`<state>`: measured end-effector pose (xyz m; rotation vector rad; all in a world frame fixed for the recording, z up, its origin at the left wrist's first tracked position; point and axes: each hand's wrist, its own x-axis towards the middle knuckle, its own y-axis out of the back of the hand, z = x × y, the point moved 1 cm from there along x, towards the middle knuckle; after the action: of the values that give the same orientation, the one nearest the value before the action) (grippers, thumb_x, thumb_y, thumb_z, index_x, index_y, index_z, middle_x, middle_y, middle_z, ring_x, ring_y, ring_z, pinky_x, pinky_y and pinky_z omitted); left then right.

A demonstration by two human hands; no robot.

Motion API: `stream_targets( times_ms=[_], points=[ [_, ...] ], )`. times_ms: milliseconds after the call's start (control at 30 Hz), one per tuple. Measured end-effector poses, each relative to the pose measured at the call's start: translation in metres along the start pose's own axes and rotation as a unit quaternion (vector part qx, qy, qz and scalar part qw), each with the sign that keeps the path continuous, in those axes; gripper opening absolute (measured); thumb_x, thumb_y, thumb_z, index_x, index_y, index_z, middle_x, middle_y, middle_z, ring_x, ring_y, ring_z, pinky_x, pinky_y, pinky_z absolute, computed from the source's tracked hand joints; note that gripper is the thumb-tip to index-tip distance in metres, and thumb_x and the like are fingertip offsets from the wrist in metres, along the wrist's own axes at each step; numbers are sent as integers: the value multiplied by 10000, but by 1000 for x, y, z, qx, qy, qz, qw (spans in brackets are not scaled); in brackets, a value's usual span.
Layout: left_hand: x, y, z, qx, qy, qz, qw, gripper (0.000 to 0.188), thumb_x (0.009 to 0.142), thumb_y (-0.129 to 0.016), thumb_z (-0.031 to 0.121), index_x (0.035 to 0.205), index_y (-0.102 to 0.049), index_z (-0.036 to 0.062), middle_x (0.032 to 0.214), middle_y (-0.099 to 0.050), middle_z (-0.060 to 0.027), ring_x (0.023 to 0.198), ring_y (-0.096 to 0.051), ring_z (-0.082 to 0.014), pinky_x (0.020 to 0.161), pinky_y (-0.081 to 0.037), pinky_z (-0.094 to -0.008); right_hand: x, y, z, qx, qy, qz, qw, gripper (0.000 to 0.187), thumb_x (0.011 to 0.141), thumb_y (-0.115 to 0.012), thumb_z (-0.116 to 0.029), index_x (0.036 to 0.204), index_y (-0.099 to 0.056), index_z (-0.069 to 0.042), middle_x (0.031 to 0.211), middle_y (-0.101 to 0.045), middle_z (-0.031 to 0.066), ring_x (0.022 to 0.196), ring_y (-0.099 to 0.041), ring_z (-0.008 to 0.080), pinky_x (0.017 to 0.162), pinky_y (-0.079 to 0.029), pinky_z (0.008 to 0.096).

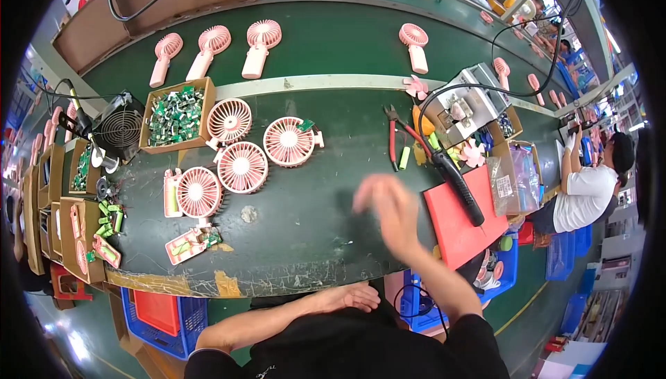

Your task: The person assembles portable fans by installing circuit boards and batteries into fan casings, soldering connections using a soldering iron, and securing the plastic handles with a handheld heat tool by hand.

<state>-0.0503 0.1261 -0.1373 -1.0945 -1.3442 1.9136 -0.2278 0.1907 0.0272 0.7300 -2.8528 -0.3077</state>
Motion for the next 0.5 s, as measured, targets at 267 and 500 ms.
stream_targets(
  times_ms=[267, 500],
  points=[
    [-5, 17, -5, 65, -108, -58, 990, 545, 1003, -454, 363, 1345, -439, -61, 1286, -574, -186, 1179, -565, -270, 1031, -439, -396, 113, -22, 71, 71, 53, 207, 974, 298, 995, -515, -209, 1078, -593, 66, 924, -657, 134, 843, -651, 170, 768, -518, 293],
    [1, 25, -7, 119, -115, -117, 979, 659, 998, -439, 396, 1428, -317, -88, 1391, -491, -153, 1253, -493, -247, 1082, -379, -384, 111, -43, 62, 133, -36, 57, 989, 369, 1026, -459, -256, 921, -601, 67, 769, -617, 118, 607, -615, 149, 510, -509, 260]
  ],
)
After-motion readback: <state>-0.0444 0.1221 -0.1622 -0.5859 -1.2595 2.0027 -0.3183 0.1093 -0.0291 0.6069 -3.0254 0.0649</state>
